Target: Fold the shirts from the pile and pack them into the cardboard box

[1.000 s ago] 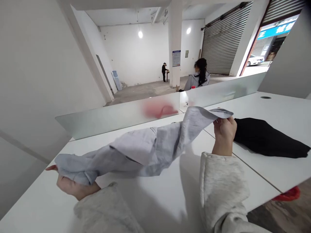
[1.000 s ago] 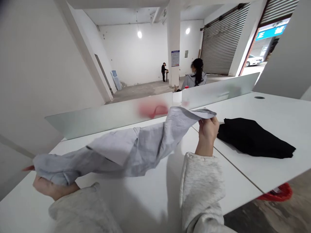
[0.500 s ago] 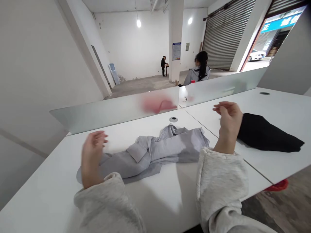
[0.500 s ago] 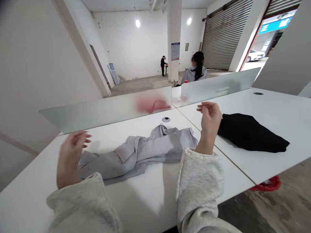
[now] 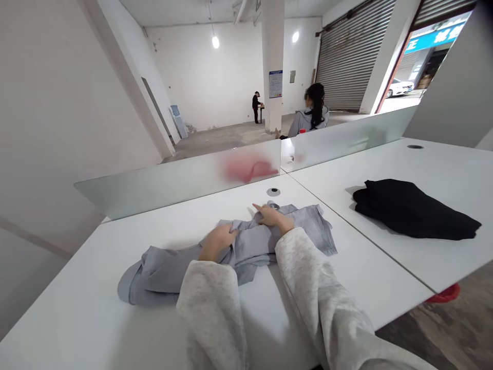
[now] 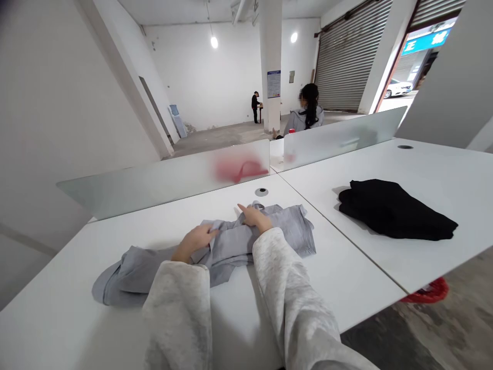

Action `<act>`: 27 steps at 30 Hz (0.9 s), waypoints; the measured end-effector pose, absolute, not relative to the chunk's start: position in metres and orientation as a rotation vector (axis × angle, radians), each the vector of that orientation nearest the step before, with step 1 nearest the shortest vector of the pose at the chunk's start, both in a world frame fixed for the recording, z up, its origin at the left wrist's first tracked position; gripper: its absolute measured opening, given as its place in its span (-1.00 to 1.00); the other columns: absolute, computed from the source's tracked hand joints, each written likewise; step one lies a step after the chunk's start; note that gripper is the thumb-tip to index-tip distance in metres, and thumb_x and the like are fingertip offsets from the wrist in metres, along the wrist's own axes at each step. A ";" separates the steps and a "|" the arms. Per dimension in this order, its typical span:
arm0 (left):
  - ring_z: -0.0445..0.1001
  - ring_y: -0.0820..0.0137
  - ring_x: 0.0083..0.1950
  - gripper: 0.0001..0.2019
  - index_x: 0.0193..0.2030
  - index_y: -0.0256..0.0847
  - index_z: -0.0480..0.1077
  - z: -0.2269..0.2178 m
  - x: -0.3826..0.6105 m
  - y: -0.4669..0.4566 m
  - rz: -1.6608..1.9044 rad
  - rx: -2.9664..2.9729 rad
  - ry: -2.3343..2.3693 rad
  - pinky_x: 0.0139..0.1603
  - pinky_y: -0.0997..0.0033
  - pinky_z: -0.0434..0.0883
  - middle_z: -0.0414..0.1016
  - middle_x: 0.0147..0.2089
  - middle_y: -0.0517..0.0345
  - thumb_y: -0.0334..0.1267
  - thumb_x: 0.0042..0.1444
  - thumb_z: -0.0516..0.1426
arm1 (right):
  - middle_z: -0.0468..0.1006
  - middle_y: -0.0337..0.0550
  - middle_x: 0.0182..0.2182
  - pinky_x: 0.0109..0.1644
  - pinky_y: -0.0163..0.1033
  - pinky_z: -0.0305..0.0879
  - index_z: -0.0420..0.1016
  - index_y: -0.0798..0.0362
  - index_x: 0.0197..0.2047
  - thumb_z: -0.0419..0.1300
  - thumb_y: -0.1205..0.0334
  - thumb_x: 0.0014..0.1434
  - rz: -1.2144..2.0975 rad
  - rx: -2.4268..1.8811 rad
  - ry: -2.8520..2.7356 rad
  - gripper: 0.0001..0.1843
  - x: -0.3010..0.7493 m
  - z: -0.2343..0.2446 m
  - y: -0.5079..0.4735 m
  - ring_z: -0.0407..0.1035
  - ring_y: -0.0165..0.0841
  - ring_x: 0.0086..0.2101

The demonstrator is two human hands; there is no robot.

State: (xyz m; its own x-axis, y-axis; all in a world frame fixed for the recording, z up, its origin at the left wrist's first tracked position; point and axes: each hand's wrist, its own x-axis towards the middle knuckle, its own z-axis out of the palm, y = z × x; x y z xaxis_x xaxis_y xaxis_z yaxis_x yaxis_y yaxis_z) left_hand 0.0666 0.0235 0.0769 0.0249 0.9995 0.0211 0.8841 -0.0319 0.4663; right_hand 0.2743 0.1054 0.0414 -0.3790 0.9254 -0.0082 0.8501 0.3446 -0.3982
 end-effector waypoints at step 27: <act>0.45 0.48 -0.31 -0.87 -0.22 -0.14 0.26 0.174 0.031 -0.060 2.598 1.115 1.346 -0.27 0.39 0.49 0.37 -0.31 0.27 -0.23 0.07 0.05 | 0.52 -0.13 -0.17 -0.08 -0.17 0.32 0.39 0.00 -0.19 -0.01 0.42 0.13 -0.071 -0.777 -1.657 -0.76 0.290 0.162 0.023 0.41 -0.29 -0.14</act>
State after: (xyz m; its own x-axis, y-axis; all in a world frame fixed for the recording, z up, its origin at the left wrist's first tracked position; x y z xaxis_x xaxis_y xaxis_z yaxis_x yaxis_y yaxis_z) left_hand 0.0308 -0.0602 0.1740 -0.7463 0.3149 0.5864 0.2973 -0.6305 0.7170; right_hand 0.2897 0.0231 0.1624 -0.0316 0.4449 0.8950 0.5201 0.7720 -0.3654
